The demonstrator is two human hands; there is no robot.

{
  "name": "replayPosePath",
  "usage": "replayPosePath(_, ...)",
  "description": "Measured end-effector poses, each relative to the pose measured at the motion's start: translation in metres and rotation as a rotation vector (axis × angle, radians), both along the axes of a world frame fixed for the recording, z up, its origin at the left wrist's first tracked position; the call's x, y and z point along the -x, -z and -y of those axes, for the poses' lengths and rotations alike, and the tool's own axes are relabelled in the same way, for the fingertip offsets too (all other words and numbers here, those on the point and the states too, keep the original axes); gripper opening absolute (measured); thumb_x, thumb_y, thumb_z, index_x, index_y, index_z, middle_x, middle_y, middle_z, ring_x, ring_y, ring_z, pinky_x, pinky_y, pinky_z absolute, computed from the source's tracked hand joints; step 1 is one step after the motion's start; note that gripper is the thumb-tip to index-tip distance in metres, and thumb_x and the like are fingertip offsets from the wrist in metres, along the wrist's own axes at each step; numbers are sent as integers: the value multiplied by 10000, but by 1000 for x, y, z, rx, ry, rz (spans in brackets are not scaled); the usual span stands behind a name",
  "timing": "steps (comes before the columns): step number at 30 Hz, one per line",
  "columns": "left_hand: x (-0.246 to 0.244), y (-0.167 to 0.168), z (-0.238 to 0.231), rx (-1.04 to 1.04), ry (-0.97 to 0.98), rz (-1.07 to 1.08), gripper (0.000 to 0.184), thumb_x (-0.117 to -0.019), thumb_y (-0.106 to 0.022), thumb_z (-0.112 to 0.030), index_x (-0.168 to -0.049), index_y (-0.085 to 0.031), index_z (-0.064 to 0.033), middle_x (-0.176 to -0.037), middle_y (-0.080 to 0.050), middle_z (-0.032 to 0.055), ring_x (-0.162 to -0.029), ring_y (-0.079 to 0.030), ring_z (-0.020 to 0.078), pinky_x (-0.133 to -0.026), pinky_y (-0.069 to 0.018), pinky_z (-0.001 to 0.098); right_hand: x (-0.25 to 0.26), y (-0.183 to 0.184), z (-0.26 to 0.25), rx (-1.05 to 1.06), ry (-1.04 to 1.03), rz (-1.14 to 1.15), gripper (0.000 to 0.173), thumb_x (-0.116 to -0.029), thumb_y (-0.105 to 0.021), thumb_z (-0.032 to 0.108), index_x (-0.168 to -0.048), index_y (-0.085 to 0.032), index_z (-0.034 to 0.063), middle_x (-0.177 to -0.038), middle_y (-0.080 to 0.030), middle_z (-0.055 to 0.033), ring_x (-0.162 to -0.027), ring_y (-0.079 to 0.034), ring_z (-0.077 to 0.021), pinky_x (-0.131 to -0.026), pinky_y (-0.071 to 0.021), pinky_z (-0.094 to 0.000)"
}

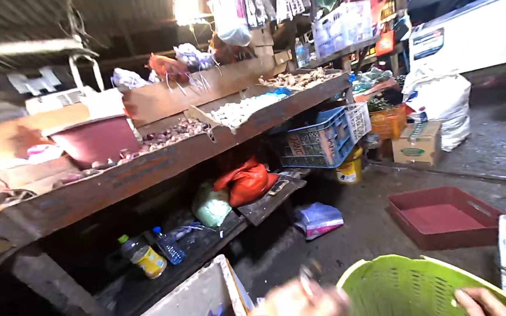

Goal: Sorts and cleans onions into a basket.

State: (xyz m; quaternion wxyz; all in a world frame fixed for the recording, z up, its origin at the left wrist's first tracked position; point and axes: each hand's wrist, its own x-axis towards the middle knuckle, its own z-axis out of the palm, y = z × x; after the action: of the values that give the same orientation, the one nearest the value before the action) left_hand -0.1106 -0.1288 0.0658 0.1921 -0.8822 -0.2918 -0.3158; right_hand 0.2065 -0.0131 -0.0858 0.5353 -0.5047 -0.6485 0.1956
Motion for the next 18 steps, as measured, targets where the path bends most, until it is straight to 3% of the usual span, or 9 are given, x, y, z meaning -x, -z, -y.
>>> replayPosePath(1, 25, -52, -9, 2, -112, 41, 138, -905, -630, -167, -911, -718, -61, -785, -692, 45, -664, -667, 133, -597, -550, 317, 2, -1, 3, 17, -26, 46, 403, -1065, -514, 228, -1076, -660, -148, -955, -707, -299, -848, -699, -369, -826, -560, -499)
replayPosePath(2, 61, -101, -25, -113, -240, 35, 191, -934, -615, -233, -982, -715, -77, -845, -708, 55, -739, -686, 139, -654, -580, 342, 3, -2, 6, 31, -45, 93, 393, -1061, -518, 219, -1085, -663, -146, -965, -710, -307, -868, -706, -411, -837, -555, -544)
replayPosePath(4, 147, -192, -67, -416, -426, -36, 303, -949, -689, -219, -1221, -706, -85, -1221, -676, 174, -1090, -672, 286, -913, -570, 472, 6, -3, 9, 24, -77, 182, 365, -1052, -530, 204, -1073, -673, -131, -938, -715, -295, -848, -711, -433, -808, -549, -584)
replayPosePath(7, 238, -297, -104, -477, -952, 13, 842, -880, -772, -384, -1557, -378, -75, -1608, -202, 369, -1402, -299, 637, -1036, -325, 793, 6, 7, 7, -68, -90, 292, 295, -1013, -555, 161, -999, -692, -100, -852, -706, -258, -755, -707, -411, -702, -556, -585)
replayPosePath(9, 244, -320, -114, -318, -1107, 174, 1056, -891, -703, -537, -1629, -140, -33, -1635, 35, 382, -1445, -125, 673, -1073, -227, 819, 1, 12, 0, -146, -2, 377, 297, -976, -560, 191, -948, -704, -67, -861, -695, -246, -742, -704, -411, -656, -561, -580)
replayPosePath(11, 207, -307, -136, -200, -1035, 213, 1103, -906, -551, -687, -1632, -63, -15, -1641, -6, 370, -1494, -110, 593, -1172, -187, 714, -6, 7, -1, -107, 35, 405, 238, -949, -623, 142, -964, -707, -81, -958, -659, -294, -819, -686, -463, -694, -560, -615)
replayPosePath(13, 149, -254, -163, -75, -882, 94, 932, -956, -488, -650, -1594, -264, -9, -1604, -202, 379, -1476, -177, 599, -1168, -188, 720, -14, 1, -2, 25, 28, 396, 167, -944, -677, 55, -999, -706, -99, -1028, -648, -326, -905, -675, -485, -801, -548, -626)
replayPosePath(16, 23, -110, -162, 272, -533, 94, 519, -939, -685, -371, -1315, -635, -16, -1403, -541, 283, -1354, -465, 454, -1127, -358, 610, -48, 20, -6, 167, 47, 455, 150, -965, -667, 70, -1019, -719, -59, -1030, -673, -281, -933, -685, -448, -856, -549, -623)
replayPosePath(18, -49, -20, -130, 654, -351, 254, 385, -900, -774, -290, -1213, -711, -75, -1289, -651, 140, -1220, -605, 257, -1048, -499, 457, -50, 26, -13, 146, 17, 494, 217, -1000, -616, 117, -1057, -685, -81, -1060, -667, -306, -986, -672, -484, -880, -527, -664)
